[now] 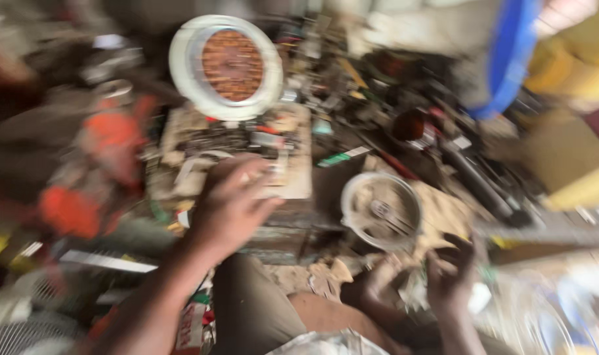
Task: The person sits at a cluttered repair workbench and works on electric fan parts. They rotate and press a plastic fan cover, set it aside, pick up a white circular fan base plate, and twist and thread a wire onto the central hub, then handle a cloth and reach for other parts.
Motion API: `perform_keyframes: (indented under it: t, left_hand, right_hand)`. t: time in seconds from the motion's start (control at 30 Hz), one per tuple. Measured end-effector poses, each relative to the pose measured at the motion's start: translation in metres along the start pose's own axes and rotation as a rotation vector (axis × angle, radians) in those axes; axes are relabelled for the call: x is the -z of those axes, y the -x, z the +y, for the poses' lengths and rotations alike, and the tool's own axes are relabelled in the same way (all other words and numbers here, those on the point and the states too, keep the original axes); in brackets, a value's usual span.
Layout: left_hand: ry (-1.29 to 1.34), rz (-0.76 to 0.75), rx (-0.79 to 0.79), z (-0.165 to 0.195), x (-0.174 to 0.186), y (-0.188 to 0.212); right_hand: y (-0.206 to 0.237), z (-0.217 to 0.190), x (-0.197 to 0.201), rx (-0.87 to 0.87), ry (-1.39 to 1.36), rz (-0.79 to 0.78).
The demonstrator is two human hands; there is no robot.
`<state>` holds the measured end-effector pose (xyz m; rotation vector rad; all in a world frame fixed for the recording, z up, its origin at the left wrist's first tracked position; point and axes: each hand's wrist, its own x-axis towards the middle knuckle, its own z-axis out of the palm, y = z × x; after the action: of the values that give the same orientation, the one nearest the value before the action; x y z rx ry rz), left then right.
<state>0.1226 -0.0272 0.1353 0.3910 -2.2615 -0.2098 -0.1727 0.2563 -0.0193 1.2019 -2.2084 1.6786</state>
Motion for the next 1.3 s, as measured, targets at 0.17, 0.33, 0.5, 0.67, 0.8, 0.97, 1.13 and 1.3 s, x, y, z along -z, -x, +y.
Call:
perform_keyframes:
  t: [0.17, 0.33, 0.5, 0.67, 0.8, 0.97, 1.13, 1.3]
  left_hand:
    - [-0.045, -0.098, 0.0, 0.002, 0.018, -0.026]
    - [-0.066, -0.127, -0.063, 0.01, 0.015, -0.041]
    - [-0.066, -0.166, 0.003, -0.019, 0.021, -0.048]
    - [-0.256, -0.141, 0.098, -0.081, 0.017, -0.079]
    - [-0.435, -0.239, 0.121, -0.126, -0.004, -0.108]
    - [-0.665, -0.468, 0.269, -0.162, -0.033, -0.15]
    - [-0.648, -0.611, 0.475, -0.169, -0.046, -0.173]
    - [-0.713, -0.666, 0.522, -0.163, -0.057, -0.179]
  right_hand:
    - [-0.006, -0.003, -0.014, -0.272, 0.225, -0.071]
    - [-0.013, -0.006, -0.025, -0.442, -0.025, -0.07]
    - [-0.014, 0.02, -0.019, -0.392, -0.311, -0.068]
    - [-0.019, 0.039, 0.011, -0.412, -0.436, 0.008]
    - [-0.043, 0.046, 0.052, -0.241, -0.443, 0.118]
    - [-0.104, 0.058, 0.09, -0.283, -0.185, 0.329]
    - [-0.156, 0.052, 0.09, 0.157, 0.507, 0.38]
    - [-0.185, 0.063, 0.076, -0.365, 0.106, 0.396]
